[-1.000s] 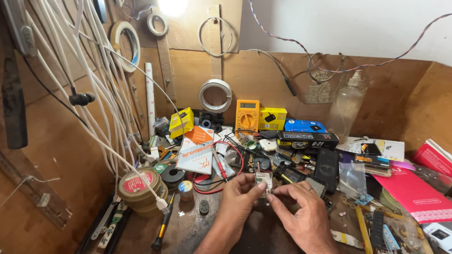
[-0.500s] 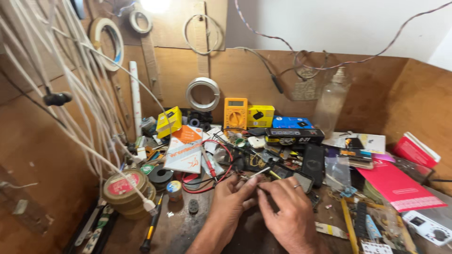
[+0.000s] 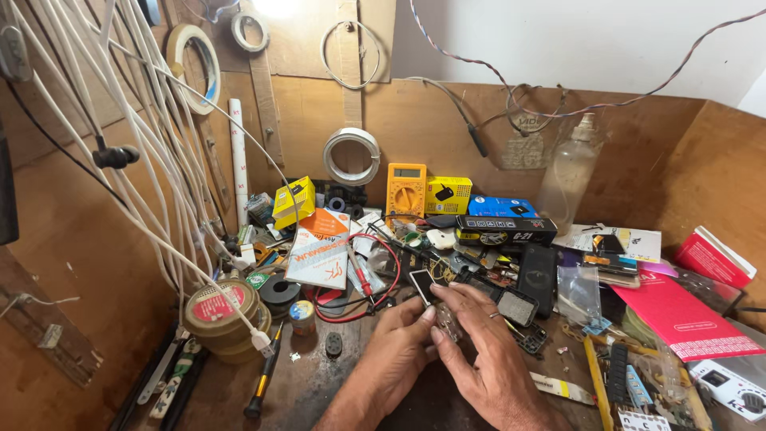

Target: The person holds a small electronic device with a screen and keypad, using a multimeter to test its connections. They probe various points on the device's circuit board with the multimeter probes while manipulating the device with both hands.

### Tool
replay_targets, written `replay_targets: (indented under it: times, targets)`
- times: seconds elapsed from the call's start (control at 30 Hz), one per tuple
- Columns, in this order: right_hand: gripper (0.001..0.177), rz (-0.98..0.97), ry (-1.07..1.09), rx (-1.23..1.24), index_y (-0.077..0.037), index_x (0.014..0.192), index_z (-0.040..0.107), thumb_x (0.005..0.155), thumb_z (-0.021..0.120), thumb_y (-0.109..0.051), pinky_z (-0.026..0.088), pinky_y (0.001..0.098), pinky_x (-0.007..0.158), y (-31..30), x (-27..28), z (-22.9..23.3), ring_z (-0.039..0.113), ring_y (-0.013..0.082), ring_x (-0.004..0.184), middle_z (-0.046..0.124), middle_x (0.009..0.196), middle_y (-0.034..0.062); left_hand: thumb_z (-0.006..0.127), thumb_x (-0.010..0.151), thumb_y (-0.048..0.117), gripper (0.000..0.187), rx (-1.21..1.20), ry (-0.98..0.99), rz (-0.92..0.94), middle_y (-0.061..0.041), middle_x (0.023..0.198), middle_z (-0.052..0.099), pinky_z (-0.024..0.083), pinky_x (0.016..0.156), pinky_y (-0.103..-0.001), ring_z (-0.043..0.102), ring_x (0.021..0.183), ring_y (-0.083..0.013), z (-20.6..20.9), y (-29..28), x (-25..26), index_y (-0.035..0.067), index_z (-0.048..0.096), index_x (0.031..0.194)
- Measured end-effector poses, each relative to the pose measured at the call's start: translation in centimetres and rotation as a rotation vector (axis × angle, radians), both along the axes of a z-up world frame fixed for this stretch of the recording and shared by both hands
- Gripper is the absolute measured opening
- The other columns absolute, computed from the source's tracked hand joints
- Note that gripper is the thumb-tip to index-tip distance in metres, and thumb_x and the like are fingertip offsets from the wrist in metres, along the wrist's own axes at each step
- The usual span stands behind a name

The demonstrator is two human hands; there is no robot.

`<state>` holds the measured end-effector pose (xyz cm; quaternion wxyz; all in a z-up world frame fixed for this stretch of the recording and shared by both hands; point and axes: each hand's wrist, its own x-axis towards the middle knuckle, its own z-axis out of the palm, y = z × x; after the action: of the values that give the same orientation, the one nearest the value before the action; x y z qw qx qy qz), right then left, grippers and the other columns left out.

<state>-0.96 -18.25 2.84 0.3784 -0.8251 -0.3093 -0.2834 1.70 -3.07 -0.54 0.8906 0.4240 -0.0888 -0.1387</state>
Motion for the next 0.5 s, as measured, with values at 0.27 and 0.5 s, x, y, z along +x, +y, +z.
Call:
replay_targets:
  times: [0.27,0.5]
  targets:
    - [0.025,-0.207,-0.049,0.165,-0.003,0.117,0.07,0.094,0.065,-0.011,0.052,0.037,0.098,-0.7,0.4,-0.6,0.067,0.0255,0.116,0.073,0.118,0.0126,0.047,0.103,0.015,0.033,-0.113,0.165,0.033,-0.019,0.127,0.071,0.059,0.097,-0.046,0.071,0.112,-0.0268,1.3,0.5,0.2,-0.005,0.058,0.126]
    - [0.013,-0.25,-0.069,0.096,-0.004,0.096,0.074,0.087,0.075,-0.012,0.055,0.0354,0.084,-1.0,0.6,-0.9,0.07,0.0229,0.096,0.075,0.095,0.008,0.043,0.104,0.018,0.035,-0.091,0.18,0.098,-0.017,0.128,0.07,0.061,0.094,-0.048,0.071,0.111,-0.0273,0.6,0.8,0.7,-0.004,0.055,0.128]
